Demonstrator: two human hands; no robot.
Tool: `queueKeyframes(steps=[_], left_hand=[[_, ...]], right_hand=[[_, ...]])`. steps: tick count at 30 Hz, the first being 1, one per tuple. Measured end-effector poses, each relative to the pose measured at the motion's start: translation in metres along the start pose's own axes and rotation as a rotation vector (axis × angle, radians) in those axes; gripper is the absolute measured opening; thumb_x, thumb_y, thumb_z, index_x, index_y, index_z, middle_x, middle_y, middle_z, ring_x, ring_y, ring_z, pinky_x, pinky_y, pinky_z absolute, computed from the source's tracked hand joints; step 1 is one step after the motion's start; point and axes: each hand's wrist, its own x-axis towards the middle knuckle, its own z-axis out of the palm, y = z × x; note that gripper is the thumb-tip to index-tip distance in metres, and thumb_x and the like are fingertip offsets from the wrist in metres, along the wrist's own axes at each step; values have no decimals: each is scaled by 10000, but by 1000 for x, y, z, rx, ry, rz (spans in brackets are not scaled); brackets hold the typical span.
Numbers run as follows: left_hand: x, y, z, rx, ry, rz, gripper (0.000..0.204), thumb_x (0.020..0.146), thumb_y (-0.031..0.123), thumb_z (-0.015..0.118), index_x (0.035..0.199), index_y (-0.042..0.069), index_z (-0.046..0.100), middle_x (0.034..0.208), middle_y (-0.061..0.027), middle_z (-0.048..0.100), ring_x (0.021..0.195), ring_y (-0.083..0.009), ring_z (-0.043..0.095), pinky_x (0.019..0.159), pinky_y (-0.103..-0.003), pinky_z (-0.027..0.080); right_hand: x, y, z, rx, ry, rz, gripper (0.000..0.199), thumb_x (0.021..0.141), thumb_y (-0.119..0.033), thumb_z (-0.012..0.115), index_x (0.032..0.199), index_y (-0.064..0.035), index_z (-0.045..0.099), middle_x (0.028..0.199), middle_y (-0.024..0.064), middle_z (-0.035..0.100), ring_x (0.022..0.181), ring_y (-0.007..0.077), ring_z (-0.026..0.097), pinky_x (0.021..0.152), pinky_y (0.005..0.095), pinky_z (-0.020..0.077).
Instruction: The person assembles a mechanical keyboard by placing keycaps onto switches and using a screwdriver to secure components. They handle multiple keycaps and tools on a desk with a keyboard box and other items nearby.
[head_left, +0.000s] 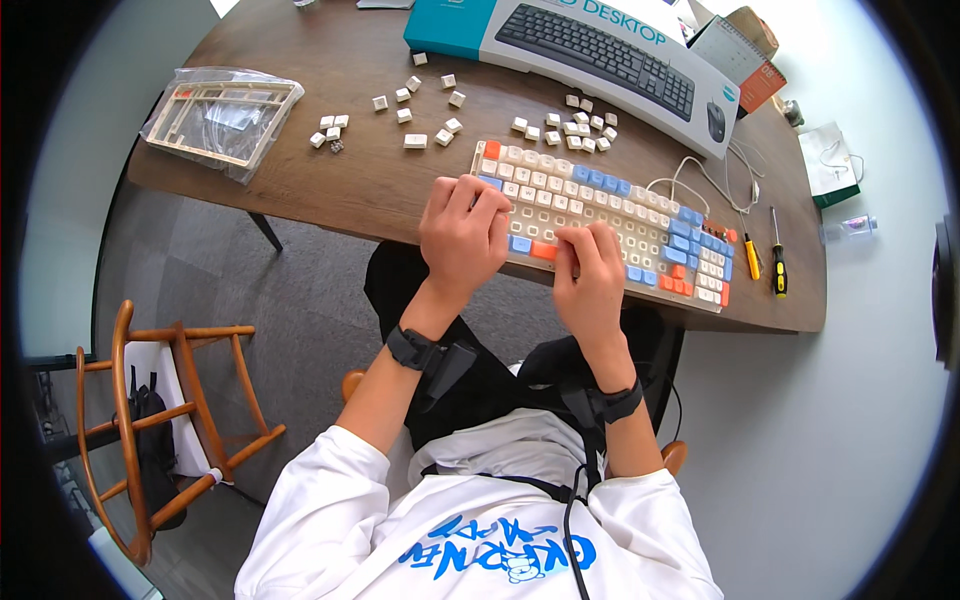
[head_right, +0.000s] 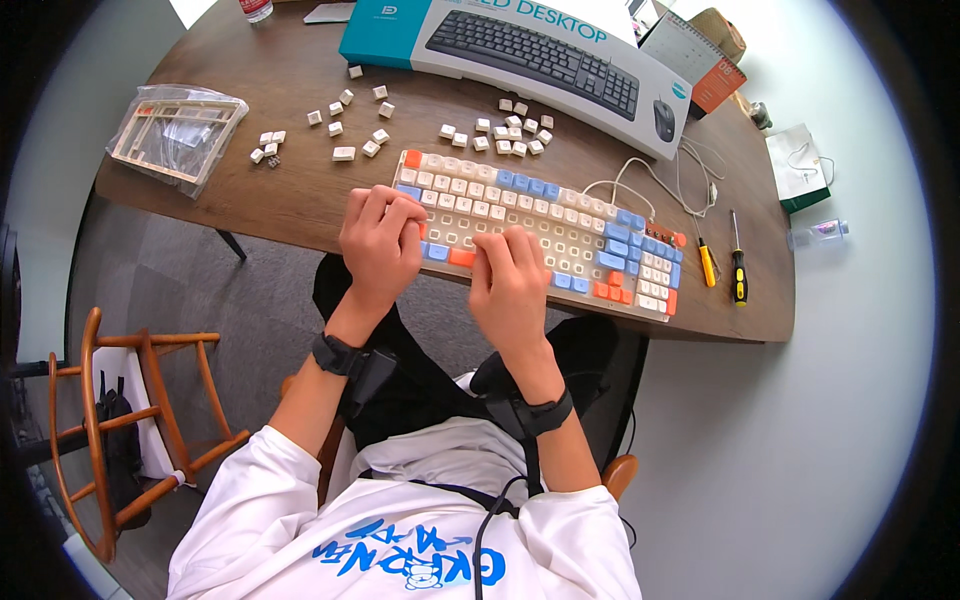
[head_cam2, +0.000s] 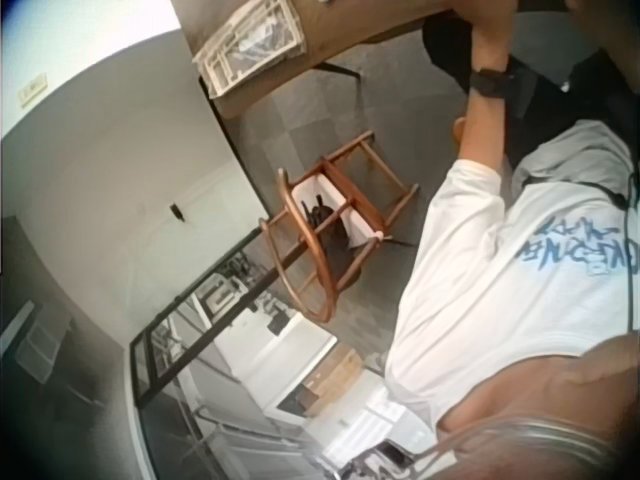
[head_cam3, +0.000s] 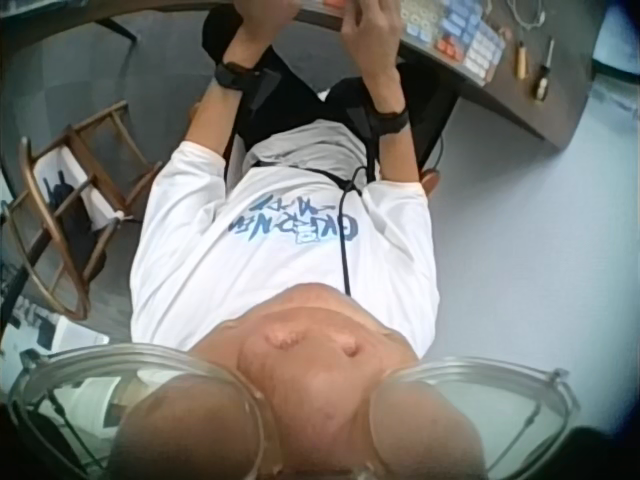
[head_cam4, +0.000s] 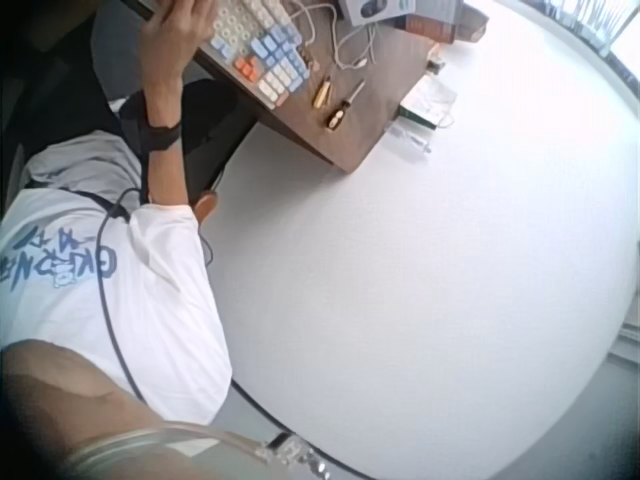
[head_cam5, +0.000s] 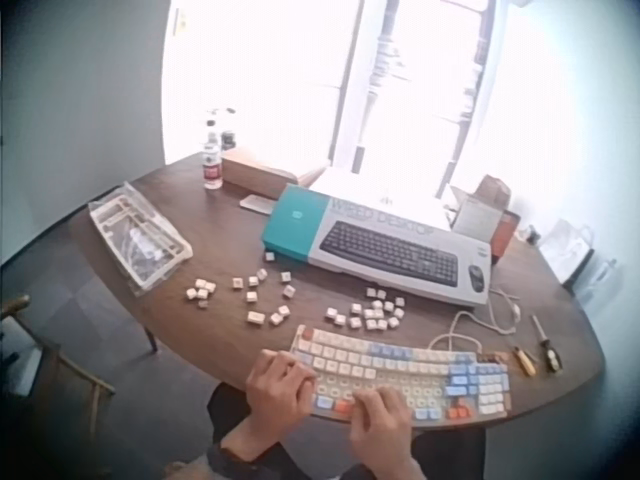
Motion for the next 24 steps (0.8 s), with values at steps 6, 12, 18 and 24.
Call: queueKeyframes(steps=[6, 12, 18, 24], left_hand=[[0, 0, 0, 0, 3, 2, 93, 814, 53, 731, 824, 134, 687, 901, -9, 629, 890, -251, 604, 748, -380, 545], [-1, 0, 0, -14, 1, -3, 96, 815, 41, 723, 820, 130, 687, 891, -10, 629, 887, -253, 604, 747, -382, 542], [1, 1, -1, -9, -3, 13, 81, 818, 40, 709, 813, 116, 682, 889, -19, 636, 878, -262, 605, 752, -387, 544], [0, 1, -2, -14, -4, 18, 79, 817, 41, 714, 817, 111, 677, 906, -23, 637, 879, -263, 603, 753, -392, 544]], right_hand=[[27, 3, -29, 176, -227, 186, 146, 919, 24, 741, 1063, 17, 716, 955, 128, 661, 834, 287, 700, 760, 392, 570], [107, 49, -49, -64, -400, 78, 179, 921, -50, 722, 1075, 27, 770, 1046, 205, 713, 959, 370, 724, 868, 453, 585], [166, 98, -17, -338, -573, 24, 257, 862, -115, 759, 1083, 11, 798, 1035, 223, 742, 1054, 411, 703, 966, 469, 553], [164, 106, -3, -389, -598, 25, 157, 881, -126, 775, 978, -4, 794, 1049, 191, 726, 1051, 390, 699, 949, 460, 558]])
